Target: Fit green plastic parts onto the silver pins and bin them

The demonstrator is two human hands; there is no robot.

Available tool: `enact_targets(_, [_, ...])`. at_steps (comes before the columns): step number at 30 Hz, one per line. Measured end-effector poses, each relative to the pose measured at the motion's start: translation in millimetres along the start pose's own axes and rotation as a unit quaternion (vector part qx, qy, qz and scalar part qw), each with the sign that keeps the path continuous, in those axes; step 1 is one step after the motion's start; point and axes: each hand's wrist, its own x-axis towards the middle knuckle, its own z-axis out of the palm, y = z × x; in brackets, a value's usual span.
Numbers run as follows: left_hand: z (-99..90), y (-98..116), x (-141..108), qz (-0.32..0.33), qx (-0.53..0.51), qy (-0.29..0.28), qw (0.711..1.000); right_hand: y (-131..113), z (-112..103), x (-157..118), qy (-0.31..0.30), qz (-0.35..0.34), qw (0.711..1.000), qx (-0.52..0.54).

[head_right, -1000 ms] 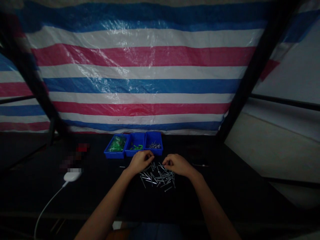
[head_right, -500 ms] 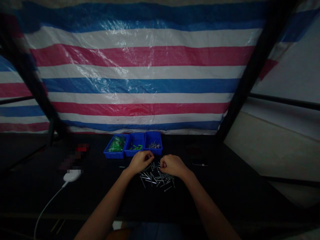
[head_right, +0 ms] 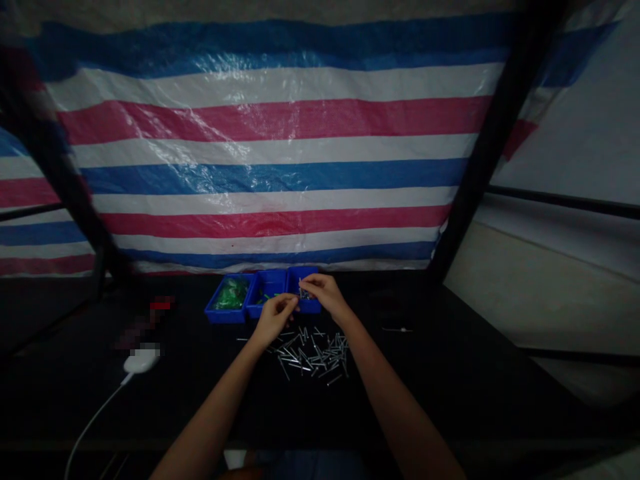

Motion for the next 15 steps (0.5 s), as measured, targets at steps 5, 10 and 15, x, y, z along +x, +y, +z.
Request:
enact_targets(5, [1.7,-3.8,4.5,-0.033,-0.089,-0.010,0.995,10.4,14.0,-9.4,0.068,0.049,0.992,0.096])
enact_targets(10, [3.7,-2.6,4.0,-0.048,-0.123,-0.033,0.991,17.9,11.3,-14.8,0.075,0.062,0.990,0.102])
enact_targets(15, [3.3,-6.2,3.1,-0.042,-0.121,-0.041,0.991,17.1,11.8,-14.6,0.051,0.061,0.992,0.100])
